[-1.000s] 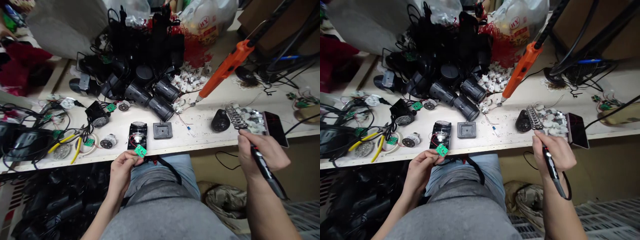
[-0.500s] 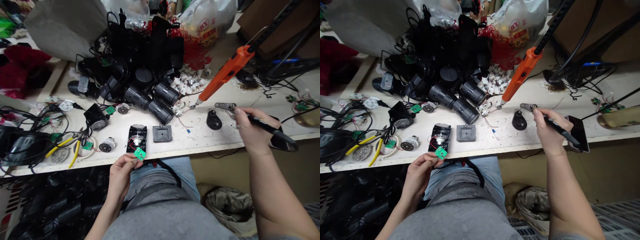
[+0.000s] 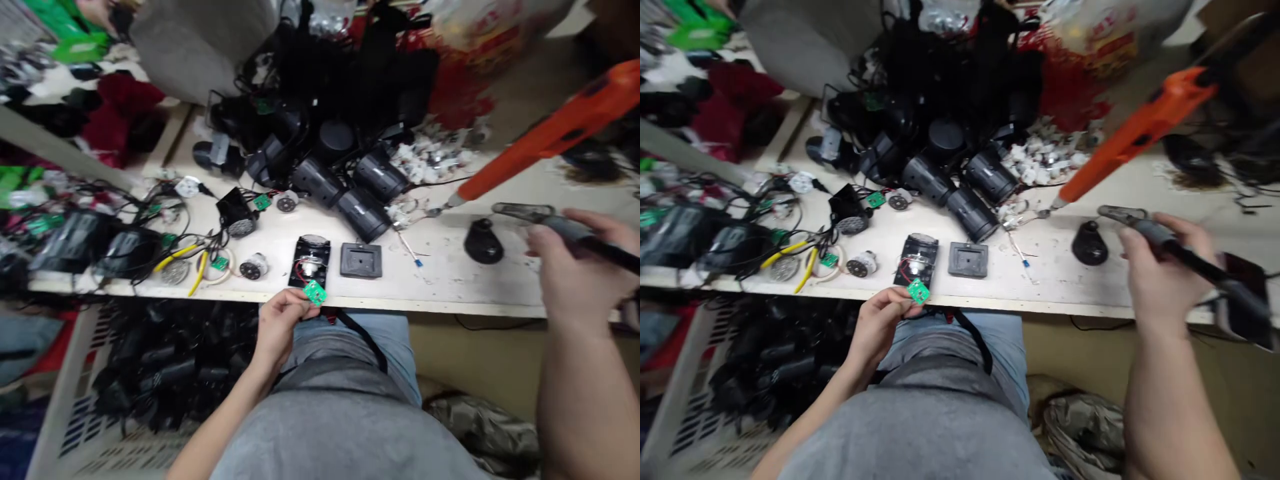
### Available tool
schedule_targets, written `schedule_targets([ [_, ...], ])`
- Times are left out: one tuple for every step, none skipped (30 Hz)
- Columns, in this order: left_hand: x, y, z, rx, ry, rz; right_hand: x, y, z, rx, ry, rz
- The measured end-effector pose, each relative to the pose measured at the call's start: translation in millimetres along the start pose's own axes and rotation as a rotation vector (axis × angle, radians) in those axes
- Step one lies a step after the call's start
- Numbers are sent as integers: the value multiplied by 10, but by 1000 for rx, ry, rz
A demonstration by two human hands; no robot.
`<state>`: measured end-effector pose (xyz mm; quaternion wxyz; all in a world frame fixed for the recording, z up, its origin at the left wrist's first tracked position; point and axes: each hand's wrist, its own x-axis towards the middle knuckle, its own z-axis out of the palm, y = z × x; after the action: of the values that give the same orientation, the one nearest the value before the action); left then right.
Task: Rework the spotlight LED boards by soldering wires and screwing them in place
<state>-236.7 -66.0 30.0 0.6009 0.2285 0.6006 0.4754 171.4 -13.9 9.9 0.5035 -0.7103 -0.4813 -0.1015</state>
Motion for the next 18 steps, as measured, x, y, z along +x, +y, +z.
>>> schedule_targets([
  [2,-2,-5,-6,-6,-6,-20,60,64,61,72,58],
  [7,-4,-13,-13,-13,-11,-44,106,132,145,133,113],
  [11,-6,-24,-20,-18,-13,-74,137,196,217,181,172],
  [14,-9,-34,-24,-19,-12,-111,152,246,278,197,220],
  [14,-12,-43,-27,-17,-5,-153,156,278,310,186,266],
  [12,-15,-51,-28,-12,4,-199,154,291,309,162,307],
  [11,-16,-57,-28,-5,14,-245,150,287,285,117,340],
  [12,-16,-61,-28,-1,22,-289,150,271,243,46,361],
  [15,-13,-64,-28,0,27,-328,154,246,203,37,354],
  [20,-9,-65,-27,-2,30,-361,162,217,157,27,346],
  [27,-3,-66,-26,-5,30,-387,171,188,111,26,333],
  [34,4,-66,-24,-9,29,-407,177,161,74,29,323],
  [40,9,-65,-23,-13,28,-422,178,141,28,10,313],
  [45,13,-64,-23,-15,27,-433,173,131,-34,-30,297],
  [49,14,-63,-23,-16,25,-442,160,131,-107,-92,267],
  [53,13,-63,-23,-14,24,-447,142,144,-186,-163,226],
  [55,8,-65,-23,-12,23,-449,119,166,-263,-230,181],
  [58,2,-68,-22,-10,23,-445,95,196,-329,-287,144],
])
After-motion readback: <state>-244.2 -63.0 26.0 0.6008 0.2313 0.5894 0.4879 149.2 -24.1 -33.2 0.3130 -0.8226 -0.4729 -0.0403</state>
